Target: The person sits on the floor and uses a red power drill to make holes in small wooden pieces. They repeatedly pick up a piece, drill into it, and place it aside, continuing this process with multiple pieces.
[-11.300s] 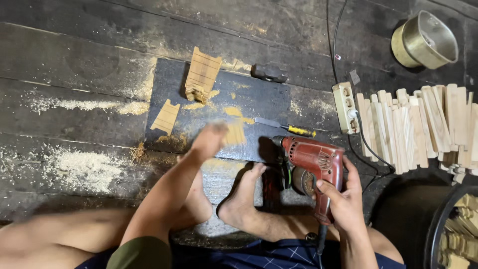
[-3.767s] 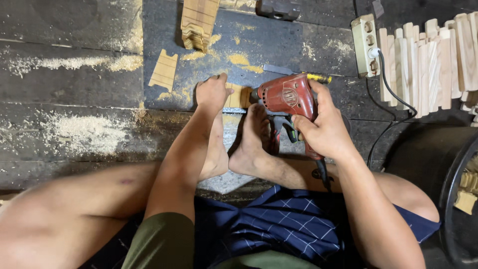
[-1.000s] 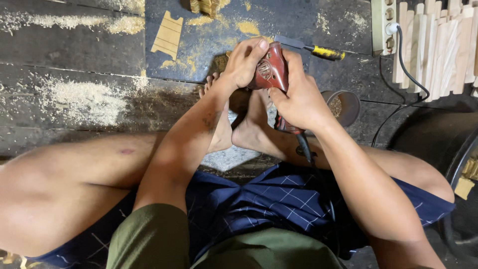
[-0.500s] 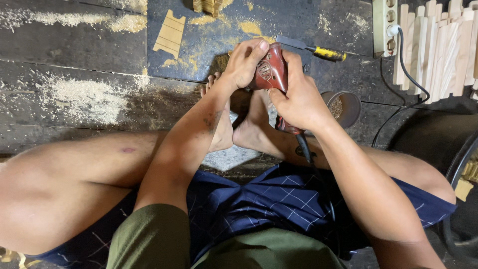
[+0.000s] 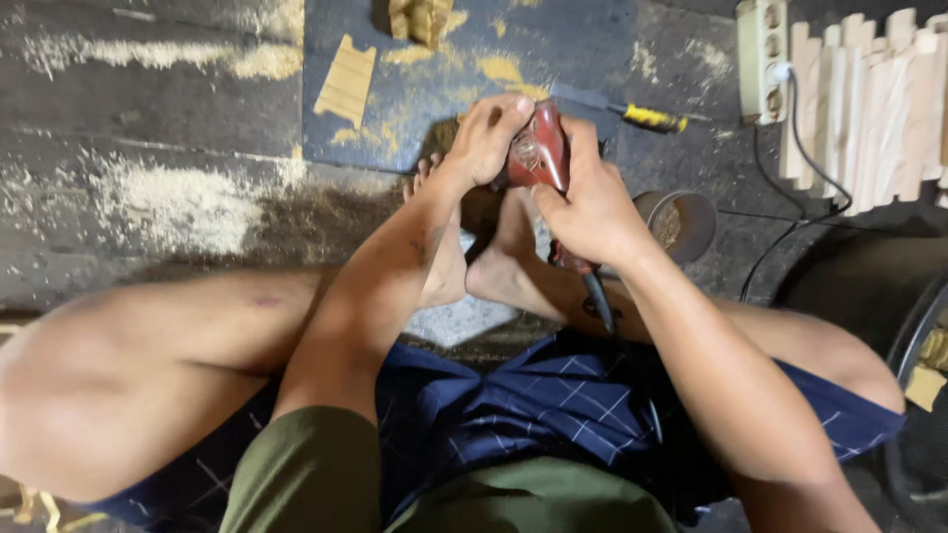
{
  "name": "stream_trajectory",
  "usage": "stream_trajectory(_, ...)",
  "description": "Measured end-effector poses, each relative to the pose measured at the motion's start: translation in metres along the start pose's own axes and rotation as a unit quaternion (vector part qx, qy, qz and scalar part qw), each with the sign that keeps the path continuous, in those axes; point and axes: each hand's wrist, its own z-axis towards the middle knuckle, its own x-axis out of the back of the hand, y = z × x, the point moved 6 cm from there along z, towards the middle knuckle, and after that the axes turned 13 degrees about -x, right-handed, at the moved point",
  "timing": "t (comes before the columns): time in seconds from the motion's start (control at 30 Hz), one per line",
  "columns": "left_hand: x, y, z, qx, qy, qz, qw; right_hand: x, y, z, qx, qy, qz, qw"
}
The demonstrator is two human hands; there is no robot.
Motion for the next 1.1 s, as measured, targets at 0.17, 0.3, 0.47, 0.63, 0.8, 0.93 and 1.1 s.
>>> stream_trajectory(0.17, 0.027, 0.007, -0.003, 0.09, 0.037, 0.028, 0.995, 0.035, 0.01, -0.023, -0.026, 0.055, 0.049, 0.997)
stream_trajectory(0.3, 0.057, -0.036, -0.008, 0.162, 0.034, 0.232, 0.959, 0.08, 0.036, -0.039, 0.06, 0.093, 0.215, 0.97)
stream_trajectory(0.47, 0.024, -0.054, -0.018, 0.098, -0.153, 0.406, 0.896, 0.116, 0.057, -0.044, 0.109, 0.166, 0.249, 0.948)
stream_trajectory(0.63, 0.014, -0.085, -0.025, 0.048, -0.249, 0.53, 0.809, 0.127, 0.083, -0.031, 0.091, 0.197, 0.332, 0.918)
stream_trajectory(0.8, 0.052, -0.032, -0.025, 0.161, -0.161, 0.516, 0.826, 0.135, 0.098, -0.025, 0.055, 0.249, 0.226, 0.94)
stream_trajectory(0.93, 0.095, 0.034, -0.052, 0.294, -0.058, 0.429, 0.852, 0.131, 0.105, -0.016, 0.043, 0.186, 0.323, 0.927)
stream_trajectory(1.1, 0.151, 0.055, -0.091, 0.298, 0.22, 0.273, 0.888, 0.129, 0.099, -0.013, 0.021, 0.189, 0.325, 0.926)
